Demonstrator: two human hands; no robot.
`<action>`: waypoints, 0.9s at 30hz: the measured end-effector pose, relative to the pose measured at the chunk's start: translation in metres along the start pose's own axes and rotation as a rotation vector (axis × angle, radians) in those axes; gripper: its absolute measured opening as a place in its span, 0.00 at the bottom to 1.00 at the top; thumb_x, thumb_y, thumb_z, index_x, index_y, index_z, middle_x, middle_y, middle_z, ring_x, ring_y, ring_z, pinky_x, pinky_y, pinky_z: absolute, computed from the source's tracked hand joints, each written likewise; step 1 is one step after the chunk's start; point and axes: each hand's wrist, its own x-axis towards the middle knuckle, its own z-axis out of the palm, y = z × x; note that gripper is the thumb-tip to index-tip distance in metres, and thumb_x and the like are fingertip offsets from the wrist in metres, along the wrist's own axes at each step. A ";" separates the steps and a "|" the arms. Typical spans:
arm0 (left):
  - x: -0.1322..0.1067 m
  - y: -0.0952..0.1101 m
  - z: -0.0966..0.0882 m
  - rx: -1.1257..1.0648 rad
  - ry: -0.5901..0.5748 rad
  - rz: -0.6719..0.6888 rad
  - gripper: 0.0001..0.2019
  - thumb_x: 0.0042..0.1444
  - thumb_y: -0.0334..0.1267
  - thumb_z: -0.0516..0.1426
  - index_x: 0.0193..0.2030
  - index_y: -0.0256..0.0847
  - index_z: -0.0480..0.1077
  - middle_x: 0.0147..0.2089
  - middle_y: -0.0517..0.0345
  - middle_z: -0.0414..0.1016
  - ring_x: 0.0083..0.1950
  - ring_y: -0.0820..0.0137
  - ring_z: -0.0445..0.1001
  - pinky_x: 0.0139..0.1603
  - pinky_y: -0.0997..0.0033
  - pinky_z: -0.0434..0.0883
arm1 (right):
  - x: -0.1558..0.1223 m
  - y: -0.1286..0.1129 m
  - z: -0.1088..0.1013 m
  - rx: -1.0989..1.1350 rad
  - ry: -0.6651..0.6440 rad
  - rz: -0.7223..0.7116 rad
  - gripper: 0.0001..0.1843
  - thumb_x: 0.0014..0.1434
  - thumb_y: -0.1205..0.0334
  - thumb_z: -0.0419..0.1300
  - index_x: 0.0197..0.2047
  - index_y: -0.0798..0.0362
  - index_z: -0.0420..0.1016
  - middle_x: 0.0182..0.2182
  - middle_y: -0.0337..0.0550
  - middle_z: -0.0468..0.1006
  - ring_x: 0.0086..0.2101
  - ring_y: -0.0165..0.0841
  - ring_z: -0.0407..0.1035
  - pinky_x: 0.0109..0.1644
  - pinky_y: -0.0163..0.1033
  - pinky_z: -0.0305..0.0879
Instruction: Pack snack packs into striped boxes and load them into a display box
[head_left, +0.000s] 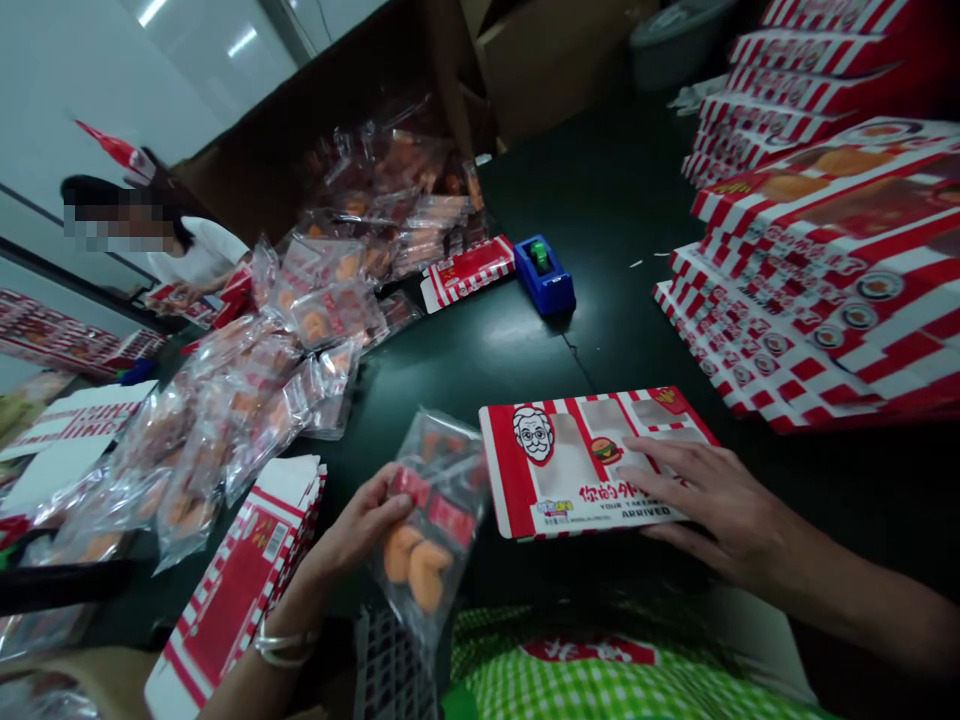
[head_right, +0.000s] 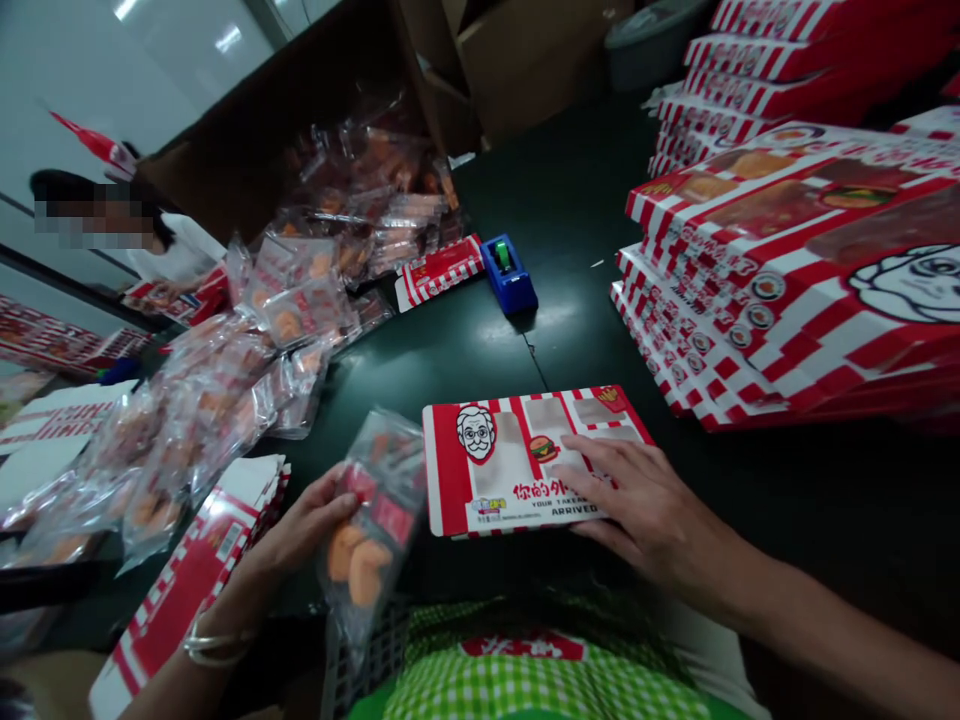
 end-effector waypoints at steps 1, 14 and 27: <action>-0.001 -0.001 -0.003 -0.003 0.041 0.028 0.14 0.55 0.43 0.62 0.45 0.40 0.67 0.38 0.60 0.73 0.37 0.71 0.71 0.40 0.73 0.68 | 0.001 -0.001 0.001 -0.002 0.007 -0.006 0.19 0.64 0.59 0.53 0.58 0.46 0.66 0.59 0.50 0.67 0.54 0.46 0.64 0.55 0.53 0.61; 0.044 0.013 0.013 0.022 -0.361 -0.014 0.39 0.56 0.34 0.62 0.69 0.51 0.47 0.63 0.48 0.66 0.55 0.60 0.72 0.55 0.59 0.69 | 0.026 -0.003 0.008 -0.020 -0.054 -0.055 0.19 0.60 0.65 0.56 0.55 0.50 0.70 0.56 0.52 0.70 0.53 0.46 0.64 0.51 0.52 0.67; 0.098 0.041 0.023 0.361 -0.661 -0.064 0.21 0.54 0.43 0.62 0.54 0.42 0.72 0.52 0.52 0.77 0.50 0.61 0.75 0.56 0.59 0.69 | 0.034 -0.012 0.001 0.049 -0.176 -0.055 0.20 0.58 0.70 0.55 0.55 0.51 0.68 0.57 0.53 0.69 0.54 0.47 0.63 0.53 0.56 0.65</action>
